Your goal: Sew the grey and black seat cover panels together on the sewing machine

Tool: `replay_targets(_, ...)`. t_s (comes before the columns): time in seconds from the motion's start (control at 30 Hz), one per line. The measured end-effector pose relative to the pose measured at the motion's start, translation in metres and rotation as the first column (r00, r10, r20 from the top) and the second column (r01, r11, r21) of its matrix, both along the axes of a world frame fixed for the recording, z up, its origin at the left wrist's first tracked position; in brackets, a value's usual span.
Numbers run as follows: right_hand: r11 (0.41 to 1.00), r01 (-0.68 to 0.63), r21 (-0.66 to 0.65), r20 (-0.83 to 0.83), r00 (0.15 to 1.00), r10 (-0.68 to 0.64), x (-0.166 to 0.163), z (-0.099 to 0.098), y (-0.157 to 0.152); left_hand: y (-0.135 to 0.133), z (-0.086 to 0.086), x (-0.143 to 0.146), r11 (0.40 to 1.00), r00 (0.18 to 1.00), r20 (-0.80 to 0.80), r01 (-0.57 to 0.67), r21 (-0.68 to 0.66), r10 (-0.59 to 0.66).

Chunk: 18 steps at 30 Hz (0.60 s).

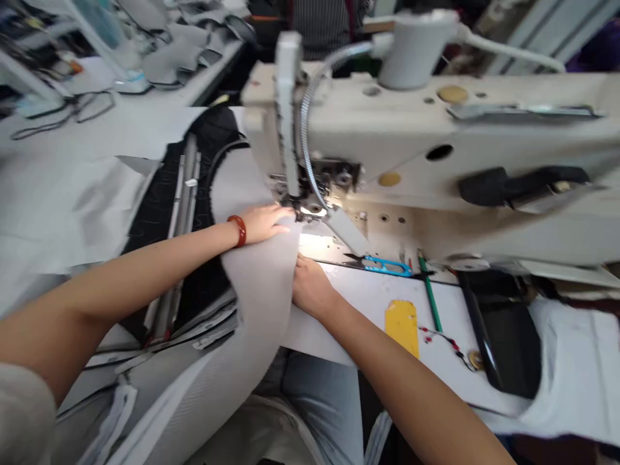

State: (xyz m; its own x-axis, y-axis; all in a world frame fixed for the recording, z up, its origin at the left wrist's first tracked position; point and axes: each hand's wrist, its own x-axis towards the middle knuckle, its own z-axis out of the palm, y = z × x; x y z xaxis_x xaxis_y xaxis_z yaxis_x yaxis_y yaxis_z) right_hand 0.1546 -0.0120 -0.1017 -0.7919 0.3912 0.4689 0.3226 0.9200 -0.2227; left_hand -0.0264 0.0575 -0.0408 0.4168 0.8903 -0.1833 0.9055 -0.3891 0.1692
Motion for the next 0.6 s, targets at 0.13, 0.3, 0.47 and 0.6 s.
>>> replay_targets(0.13,0.994,0.047,-0.101,0.029,0.999,-0.044,0.001,0.005,0.0,-0.025,0.03,-0.083,0.993,0.998,0.06,0.02,0.114,-0.027)
replay_targets(0.3,0.992,0.045,-0.117,-0.005,0.999,-0.046,0.002,0.013,-0.006,-0.104,0.062,-0.266,0.661,0.649,-0.172,-0.661,0.354,0.741)
replay_targets(0.47,0.965,0.041,-0.26,-0.083,0.994,-0.065,-0.001,0.012,-0.054,-0.161,0.04,-0.324,0.326,0.298,-0.14,-0.902,0.282,0.944)
replay_targets(0.6,0.952,-0.078,-0.297,-0.194,0.981,0.02,-0.017,0.001,-0.102,-0.137,0.049,-0.308,0.229,0.224,-0.048,-0.943,0.24,0.973)
